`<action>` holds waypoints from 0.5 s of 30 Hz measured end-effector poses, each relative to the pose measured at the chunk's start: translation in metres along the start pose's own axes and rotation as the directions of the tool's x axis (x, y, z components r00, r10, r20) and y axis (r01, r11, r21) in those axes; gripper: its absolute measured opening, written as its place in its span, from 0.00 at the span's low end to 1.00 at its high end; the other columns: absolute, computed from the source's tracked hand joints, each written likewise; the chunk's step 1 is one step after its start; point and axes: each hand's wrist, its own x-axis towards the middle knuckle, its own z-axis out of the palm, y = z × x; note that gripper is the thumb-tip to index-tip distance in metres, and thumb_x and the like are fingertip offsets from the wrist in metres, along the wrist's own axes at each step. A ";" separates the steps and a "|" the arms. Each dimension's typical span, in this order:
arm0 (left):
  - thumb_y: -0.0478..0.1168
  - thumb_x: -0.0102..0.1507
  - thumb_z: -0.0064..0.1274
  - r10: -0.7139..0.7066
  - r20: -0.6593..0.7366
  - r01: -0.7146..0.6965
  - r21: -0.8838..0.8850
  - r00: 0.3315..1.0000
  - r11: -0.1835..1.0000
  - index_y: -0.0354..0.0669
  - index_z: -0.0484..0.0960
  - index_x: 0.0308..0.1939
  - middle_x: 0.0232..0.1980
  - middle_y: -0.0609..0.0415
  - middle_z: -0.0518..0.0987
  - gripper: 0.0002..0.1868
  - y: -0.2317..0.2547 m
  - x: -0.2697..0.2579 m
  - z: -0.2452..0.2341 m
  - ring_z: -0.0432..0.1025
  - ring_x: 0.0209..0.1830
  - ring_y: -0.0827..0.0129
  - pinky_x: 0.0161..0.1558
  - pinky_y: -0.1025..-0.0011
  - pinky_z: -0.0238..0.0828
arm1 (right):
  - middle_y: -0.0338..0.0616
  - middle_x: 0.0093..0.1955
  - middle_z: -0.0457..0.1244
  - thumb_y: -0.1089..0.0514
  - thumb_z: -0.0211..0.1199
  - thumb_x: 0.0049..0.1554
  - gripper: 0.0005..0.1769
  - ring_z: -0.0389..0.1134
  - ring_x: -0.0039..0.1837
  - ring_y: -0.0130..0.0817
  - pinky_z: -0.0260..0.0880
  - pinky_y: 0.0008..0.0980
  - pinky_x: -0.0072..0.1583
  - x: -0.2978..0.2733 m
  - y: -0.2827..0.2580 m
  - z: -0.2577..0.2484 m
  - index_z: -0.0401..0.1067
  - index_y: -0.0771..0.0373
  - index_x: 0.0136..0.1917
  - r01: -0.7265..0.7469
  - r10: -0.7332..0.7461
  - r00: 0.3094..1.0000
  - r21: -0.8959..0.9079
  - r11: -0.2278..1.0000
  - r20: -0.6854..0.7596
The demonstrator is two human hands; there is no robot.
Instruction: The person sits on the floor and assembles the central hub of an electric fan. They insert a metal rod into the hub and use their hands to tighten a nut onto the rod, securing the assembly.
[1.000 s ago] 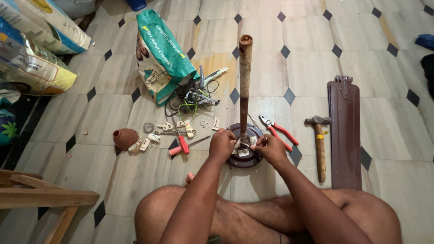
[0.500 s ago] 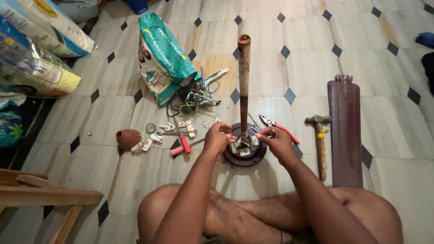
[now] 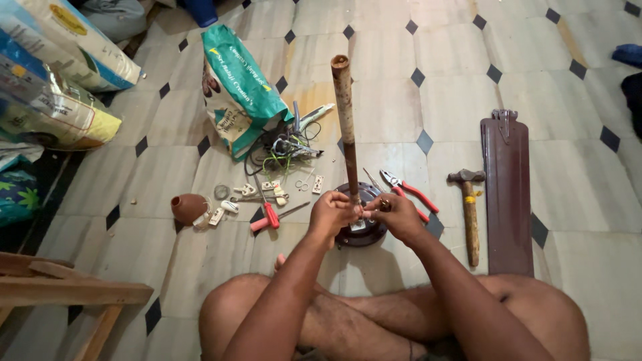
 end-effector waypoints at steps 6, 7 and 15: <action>0.31 0.55 0.64 -0.081 0.013 0.081 -0.004 0.997 0.997 0.34 0.71 0.46 0.37 0.46 0.83 0.20 -0.006 0.003 -0.007 0.81 0.34 0.66 0.38 0.73 0.82 | 0.35 0.42 0.70 0.68 0.75 0.45 0.16 0.68 0.43 0.23 0.70 0.29 0.45 -0.003 -0.016 0.002 0.74 0.65 0.46 -0.042 0.047 0.996 -0.064 0.997 0.077; 0.32 0.55 0.67 -0.043 -0.017 0.044 0.092 0.999 0.995 0.34 0.72 0.45 0.36 0.47 0.82 0.21 -0.006 0.004 -0.006 0.79 0.32 0.67 0.36 0.72 0.79 | 0.35 0.42 0.69 0.69 0.74 0.44 0.18 0.68 0.43 0.23 0.70 0.28 0.46 -0.004 -0.018 0.002 0.75 0.63 0.49 0.012 -0.008 0.994 -0.038 0.999 0.104; 0.38 0.45 0.76 0.318 -0.193 -0.054 0.776 0.928 0.629 0.41 0.79 0.41 0.35 0.55 0.81 0.25 0.020 -0.008 0.008 0.76 0.34 0.71 0.38 0.71 0.76 | 0.36 0.41 0.71 0.68 0.67 0.50 0.14 0.70 0.42 0.21 0.70 0.26 0.46 0.014 0.004 -0.005 0.78 0.64 0.51 -0.134 0.177 0.980 0.349 0.927 -0.095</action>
